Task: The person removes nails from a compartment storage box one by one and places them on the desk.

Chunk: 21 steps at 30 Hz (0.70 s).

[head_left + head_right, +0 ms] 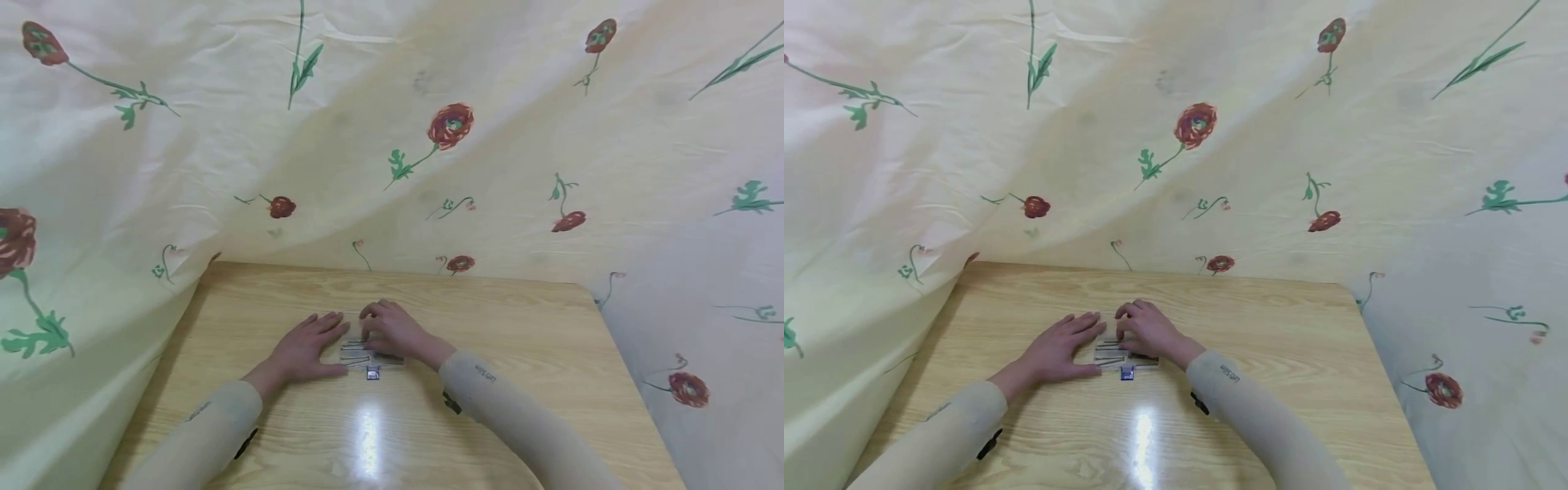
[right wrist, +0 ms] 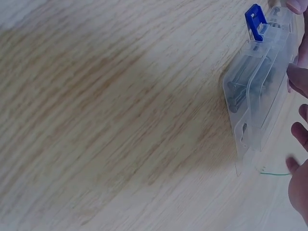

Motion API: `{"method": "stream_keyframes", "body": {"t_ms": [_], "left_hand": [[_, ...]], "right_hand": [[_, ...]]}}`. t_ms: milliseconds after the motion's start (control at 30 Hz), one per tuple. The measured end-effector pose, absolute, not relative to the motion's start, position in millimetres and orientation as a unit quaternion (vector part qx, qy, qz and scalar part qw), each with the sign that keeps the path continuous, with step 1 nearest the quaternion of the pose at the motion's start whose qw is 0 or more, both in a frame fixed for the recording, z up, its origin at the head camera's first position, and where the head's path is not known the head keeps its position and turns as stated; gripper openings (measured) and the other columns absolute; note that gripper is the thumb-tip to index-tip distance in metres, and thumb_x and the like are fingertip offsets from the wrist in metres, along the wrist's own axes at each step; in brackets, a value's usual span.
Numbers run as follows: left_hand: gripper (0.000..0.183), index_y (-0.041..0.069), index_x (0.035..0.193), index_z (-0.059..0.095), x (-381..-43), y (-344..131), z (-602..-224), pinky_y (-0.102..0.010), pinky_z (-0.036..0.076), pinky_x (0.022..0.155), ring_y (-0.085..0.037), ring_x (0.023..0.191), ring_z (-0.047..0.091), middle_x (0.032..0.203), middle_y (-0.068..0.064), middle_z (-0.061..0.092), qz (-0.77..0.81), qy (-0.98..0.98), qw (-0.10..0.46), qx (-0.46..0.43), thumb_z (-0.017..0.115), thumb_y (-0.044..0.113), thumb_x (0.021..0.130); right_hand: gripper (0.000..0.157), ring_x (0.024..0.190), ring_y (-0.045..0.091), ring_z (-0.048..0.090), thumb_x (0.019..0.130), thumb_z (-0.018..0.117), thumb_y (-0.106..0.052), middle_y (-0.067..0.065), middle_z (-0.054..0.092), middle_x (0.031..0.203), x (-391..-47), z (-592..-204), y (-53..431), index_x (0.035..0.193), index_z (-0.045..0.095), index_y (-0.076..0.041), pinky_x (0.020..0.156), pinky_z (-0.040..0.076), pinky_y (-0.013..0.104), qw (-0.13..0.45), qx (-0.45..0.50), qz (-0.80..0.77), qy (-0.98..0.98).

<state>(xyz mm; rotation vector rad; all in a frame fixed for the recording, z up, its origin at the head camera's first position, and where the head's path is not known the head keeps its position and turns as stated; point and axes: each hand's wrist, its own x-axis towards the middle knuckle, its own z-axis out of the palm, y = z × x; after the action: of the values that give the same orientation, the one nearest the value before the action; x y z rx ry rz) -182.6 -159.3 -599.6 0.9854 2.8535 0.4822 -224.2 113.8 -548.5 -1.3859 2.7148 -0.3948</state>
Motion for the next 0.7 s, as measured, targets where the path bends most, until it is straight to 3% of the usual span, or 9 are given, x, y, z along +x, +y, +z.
{"method": "stream_keyframes", "body": {"t_ms": [133,267,533,700], "left_hand": [[0.097,0.021,0.167,0.041,-184.1,-159.9,-600.6,-0.048,0.020,0.133,-0.024,0.162,0.029,0.175,-0.005,0.032,0.149,0.933,0.040,0.324,0.055,0.082,0.093],[0.098,0.021,0.167,0.040,-185.2,-159.6,-601.8,-0.048,0.019,0.133,-0.023,0.162,0.028,0.175,-0.004,0.030,0.146,0.933,0.041,0.325,0.053,0.084,0.093],[0.097,0.020,0.166,0.042,-185.1,-158.4,-600.3,-0.048,0.019,0.134,-0.024,0.162,0.028,0.175,-0.005,0.031,0.152,0.932,0.046,0.325,0.055,0.082,0.093],[0.097,0.020,0.166,0.042,-185.2,-158.6,-600.3,-0.048,0.019,0.133,-0.023,0.162,0.028,0.175,-0.005,0.031,0.152,0.933,0.045,0.324,0.056,0.082,0.093]], "right_hand": [[0.009,0.145,0.036,0.050,0.093,0.085,-0.028,0.010,0.059,0.154,-225.1,-551.4,112.4,0.097,0.081,-0.021,0.127,0.024,0.069,0.041,-0.445,-0.135,0.884],[0.008,0.151,0.038,0.044,0.093,0.084,-0.028,0.011,0.055,0.159,-225.3,-552.6,112.4,0.095,0.079,-0.021,0.127,0.019,0.072,0.045,-0.446,-0.139,0.883],[0.007,0.143,0.032,0.052,0.095,0.083,-0.027,0.009,0.061,0.152,-225.1,-551.5,109.6,0.096,0.080,-0.021,0.128,0.030,0.060,0.039,-0.456,-0.133,0.879],[0.009,0.125,0.028,0.057,0.095,0.082,-0.031,0.004,0.065,0.139,-224.9,-550.6,107.3,0.098,0.082,-0.023,0.111,0.045,0.051,0.034,-0.450,-0.120,0.884]]}}
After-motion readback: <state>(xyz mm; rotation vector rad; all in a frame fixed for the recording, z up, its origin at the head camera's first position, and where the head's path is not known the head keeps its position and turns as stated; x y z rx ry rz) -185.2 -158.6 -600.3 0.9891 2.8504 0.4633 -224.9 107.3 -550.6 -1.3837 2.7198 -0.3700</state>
